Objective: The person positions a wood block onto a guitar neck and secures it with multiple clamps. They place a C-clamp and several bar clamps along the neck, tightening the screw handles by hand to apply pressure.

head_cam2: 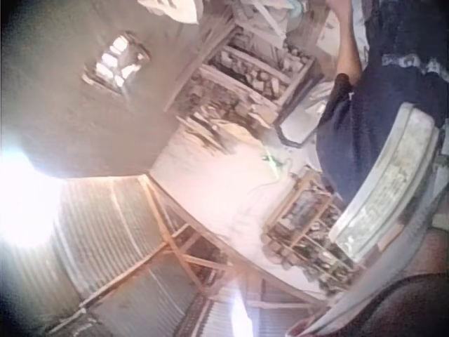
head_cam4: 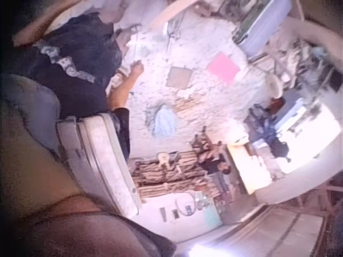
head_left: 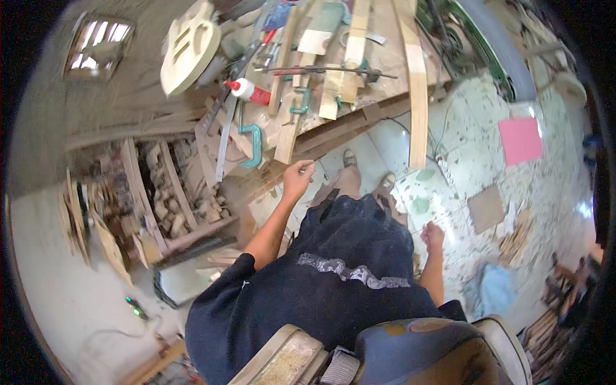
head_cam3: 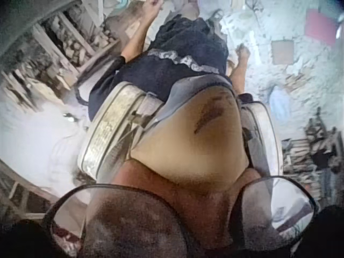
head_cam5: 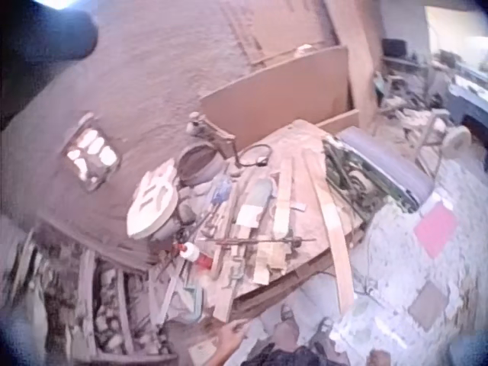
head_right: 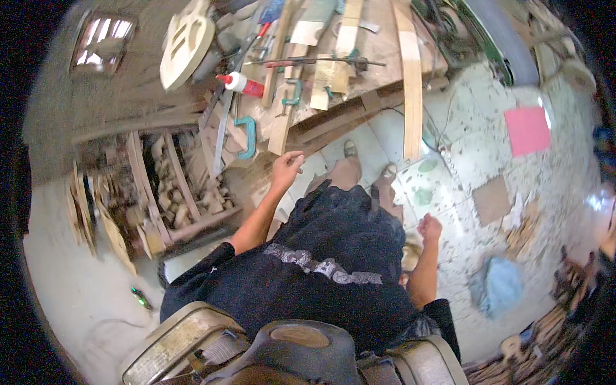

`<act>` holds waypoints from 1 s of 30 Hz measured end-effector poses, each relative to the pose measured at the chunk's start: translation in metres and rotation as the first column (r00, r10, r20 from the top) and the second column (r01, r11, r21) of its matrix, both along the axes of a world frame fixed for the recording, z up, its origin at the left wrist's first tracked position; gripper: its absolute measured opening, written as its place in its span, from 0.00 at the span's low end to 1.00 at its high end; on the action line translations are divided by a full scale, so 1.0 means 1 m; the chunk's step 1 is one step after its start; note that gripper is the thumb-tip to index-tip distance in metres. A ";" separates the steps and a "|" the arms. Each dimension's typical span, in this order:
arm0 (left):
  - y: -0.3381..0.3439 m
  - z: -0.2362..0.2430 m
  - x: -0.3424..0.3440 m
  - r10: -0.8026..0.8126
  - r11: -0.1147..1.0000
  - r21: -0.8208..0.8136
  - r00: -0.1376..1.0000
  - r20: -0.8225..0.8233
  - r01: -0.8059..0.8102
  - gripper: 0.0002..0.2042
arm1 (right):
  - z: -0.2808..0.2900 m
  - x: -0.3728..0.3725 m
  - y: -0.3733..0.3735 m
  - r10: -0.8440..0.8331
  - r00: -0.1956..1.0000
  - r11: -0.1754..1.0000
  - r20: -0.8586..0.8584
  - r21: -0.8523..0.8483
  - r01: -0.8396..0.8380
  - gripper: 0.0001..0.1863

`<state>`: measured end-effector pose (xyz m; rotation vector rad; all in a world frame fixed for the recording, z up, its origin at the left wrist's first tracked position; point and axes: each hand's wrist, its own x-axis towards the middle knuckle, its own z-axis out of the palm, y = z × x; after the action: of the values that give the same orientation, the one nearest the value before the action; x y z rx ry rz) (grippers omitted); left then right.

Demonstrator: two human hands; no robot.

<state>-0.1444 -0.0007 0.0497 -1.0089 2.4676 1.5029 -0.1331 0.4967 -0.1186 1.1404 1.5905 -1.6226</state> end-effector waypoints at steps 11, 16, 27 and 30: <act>-0.051 -0.034 0.052 0.327 0.908 -0.242 0.939 -0.106 -0.343 0.13 | 0.024 -0.083 -0.038 0.329 0.942 0.944 -0.071 0.010 -0.329 0.11; -0.116 -0.035 0.049 0.453 0.751 -0.364 0.831 -0.322 -0.550 0.11 | 0.047 -0.115 -0.073 0.473 0.875 0.880 -0.109 0.120 -0.460 0.11; -0.194 -0.059 -0.033 0.198 0.644 -0.764 0.973 0.115 -0.041 0.19 | 0.088 -0.087 -0.168 0.633 0.766 0.772 -0.109 0.151 -0.617 0.12; -0.202 -0.055 -0.023 0.294 0.706 -0.693 0.951 0.098 -0.147 0.19 | 0.110 -0.090 -0.211 0.760 0.616 0.650 -0.207 0.268 -0.711 0.13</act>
<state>-0.1674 -0.2031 -0.0055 -1.5149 2.8587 0.4203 -0.2229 0.2858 -0.0088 0.1751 2.0461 -1.1245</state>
